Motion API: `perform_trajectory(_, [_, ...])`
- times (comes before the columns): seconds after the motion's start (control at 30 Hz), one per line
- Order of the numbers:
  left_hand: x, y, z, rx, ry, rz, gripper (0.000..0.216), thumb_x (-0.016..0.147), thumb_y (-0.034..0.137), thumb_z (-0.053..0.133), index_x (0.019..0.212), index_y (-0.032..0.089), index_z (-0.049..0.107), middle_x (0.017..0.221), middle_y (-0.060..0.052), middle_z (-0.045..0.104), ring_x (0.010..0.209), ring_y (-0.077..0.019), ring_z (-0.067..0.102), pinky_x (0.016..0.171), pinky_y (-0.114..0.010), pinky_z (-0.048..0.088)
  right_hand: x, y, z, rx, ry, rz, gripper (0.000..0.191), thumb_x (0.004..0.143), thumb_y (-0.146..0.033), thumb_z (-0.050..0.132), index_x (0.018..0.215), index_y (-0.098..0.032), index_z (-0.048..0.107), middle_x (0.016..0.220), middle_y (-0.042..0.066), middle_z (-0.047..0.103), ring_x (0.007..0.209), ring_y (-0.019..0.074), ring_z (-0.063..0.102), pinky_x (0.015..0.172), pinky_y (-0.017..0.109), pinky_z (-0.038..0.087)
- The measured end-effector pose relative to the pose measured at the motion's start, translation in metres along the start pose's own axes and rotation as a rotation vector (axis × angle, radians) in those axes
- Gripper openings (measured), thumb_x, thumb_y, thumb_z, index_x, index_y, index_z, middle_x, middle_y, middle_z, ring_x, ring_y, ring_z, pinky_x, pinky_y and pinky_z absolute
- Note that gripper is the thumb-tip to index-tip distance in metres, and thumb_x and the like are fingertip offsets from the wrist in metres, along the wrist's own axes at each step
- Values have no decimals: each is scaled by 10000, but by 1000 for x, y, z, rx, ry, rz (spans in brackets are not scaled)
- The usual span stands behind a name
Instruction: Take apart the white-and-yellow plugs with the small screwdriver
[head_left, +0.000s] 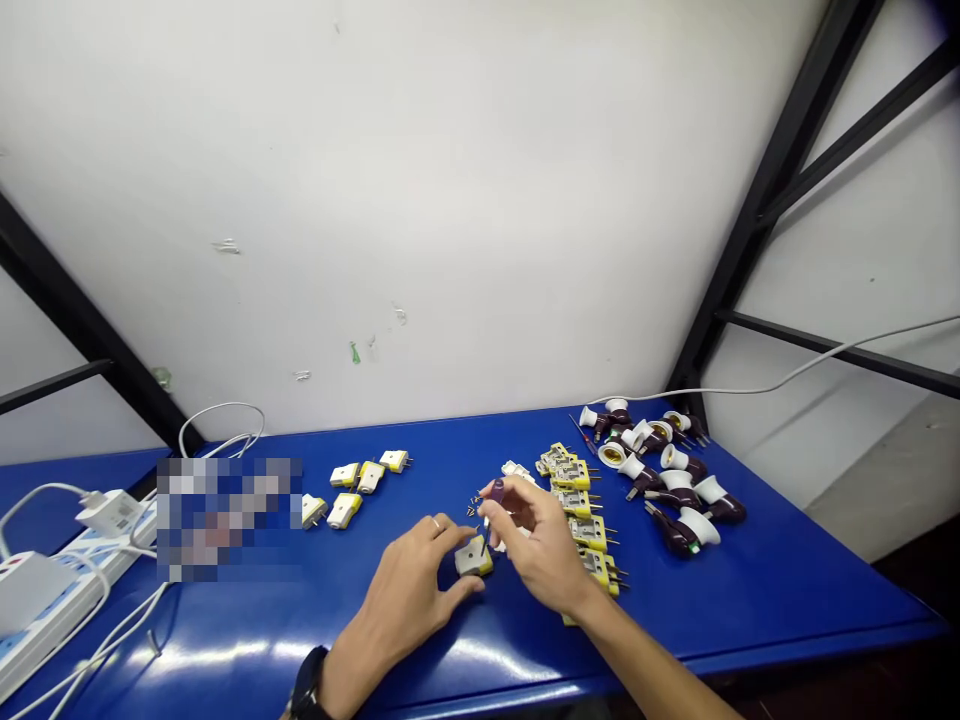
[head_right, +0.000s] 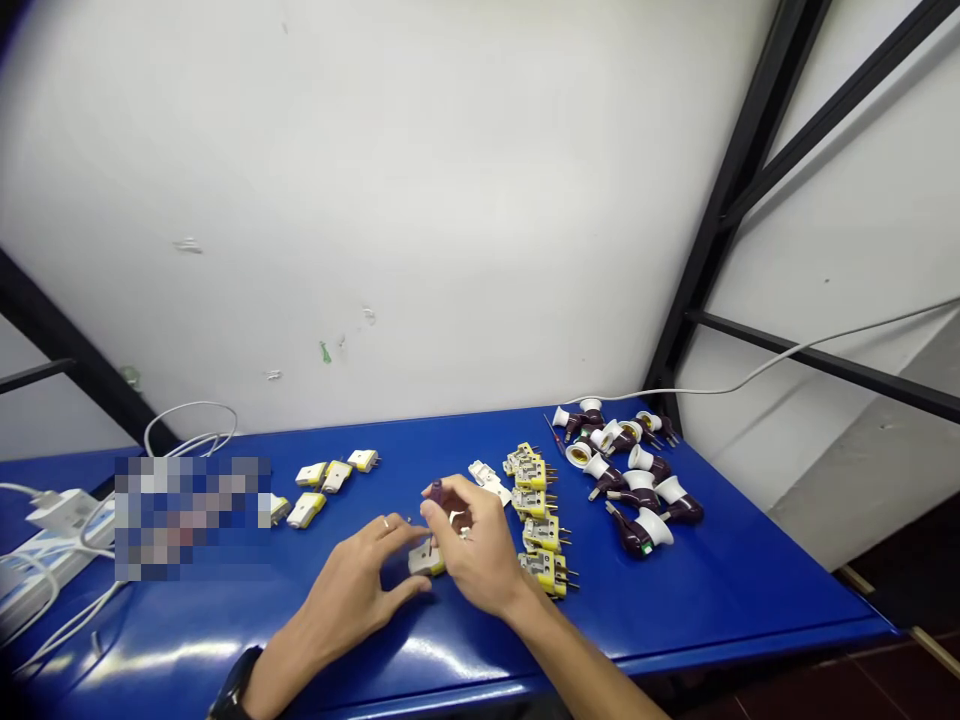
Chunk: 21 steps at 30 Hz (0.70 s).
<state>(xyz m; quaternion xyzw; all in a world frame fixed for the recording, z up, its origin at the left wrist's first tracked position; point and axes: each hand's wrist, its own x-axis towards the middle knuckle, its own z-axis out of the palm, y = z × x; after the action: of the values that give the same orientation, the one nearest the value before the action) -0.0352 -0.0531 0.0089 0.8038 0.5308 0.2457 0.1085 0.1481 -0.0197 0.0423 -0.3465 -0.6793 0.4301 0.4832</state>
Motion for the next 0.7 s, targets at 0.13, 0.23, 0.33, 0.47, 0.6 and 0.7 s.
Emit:
perform_trajectory(0.13, [-1, -3, 3, -29, -25, -26, 249, 838, 244, 729, 1085, 274, 728, 1061, -50, 714, 969, -248, 679, 864, -336, 525, -2, 7, -6, 94, 47, 77, 250, 952, -448, 601, 972, -200, 621, 820, 36, 649, 579, 151, 625, 460, 251, 483])
perform_trajectory(0.23, [1, -3, 6, -54, -13, -33, 246, 855, 236, 699, 1098, 269, 721, 1049, -53, 719, 965, -249, 680, 864, -328, 521, -4, 11, -2, 66, 3, 75, 239, 955, -437, 601, 982, -200, 623, 842, 40, 659, 636, 167, 667, 483, 250, 508])
perform_trajectory(0.33, [3, -2, 7, -102, -26, -35, 175, 874, 254, 680, 1045, 263, 719, 1004, -45, 728, 930, -241, 687, 840, -318, 517, -6, 13, 3, 34, -58, 72, 214, 965, -412, 586, 977, -201, 622, 838, 36, 663, 658, 172, 685, 508, 254, 527])
perform_trajectory(0.47, [3, -3, 6, -137, -43, -40, 162, 872, 224, 682, 1027, 262, 710, 1017, -34, 728, 951, -238, 684, 852, -321, 506, -6, 12, 6, -17, -80, 52, 187, 972, -375, 571, 963, -198, 626, 803, 32, 662, 657, 176, 688, 539, 265, 536])
perform_trajectory(0.6, [2, -4, 5, -138, -56, -46, 178, 864, 208, 686, 1033, 259, 706, 1042, -40, 724, 974, -245, 674, 866, -331, 501, -5, 11, 5, -50, -92, 23, 149, 971, -331, 568, 952, -196, 626, 788, 28, 666, 664, 176, 693, 582, 276, 544])
perform_trajectory(0.7, [3, -2, 4, -146, -31, -4, 157, 883, 216, 656, 1028, 254, 704, 1053, -50, 725, 979, -245, 663, 884, -338, 492, -5, 11, 4, -37, -129, 33, 140, 980, -318, 546, 971, -197, 618, 769, 20, 669, 662, 172, 691, 581, 268, 545])
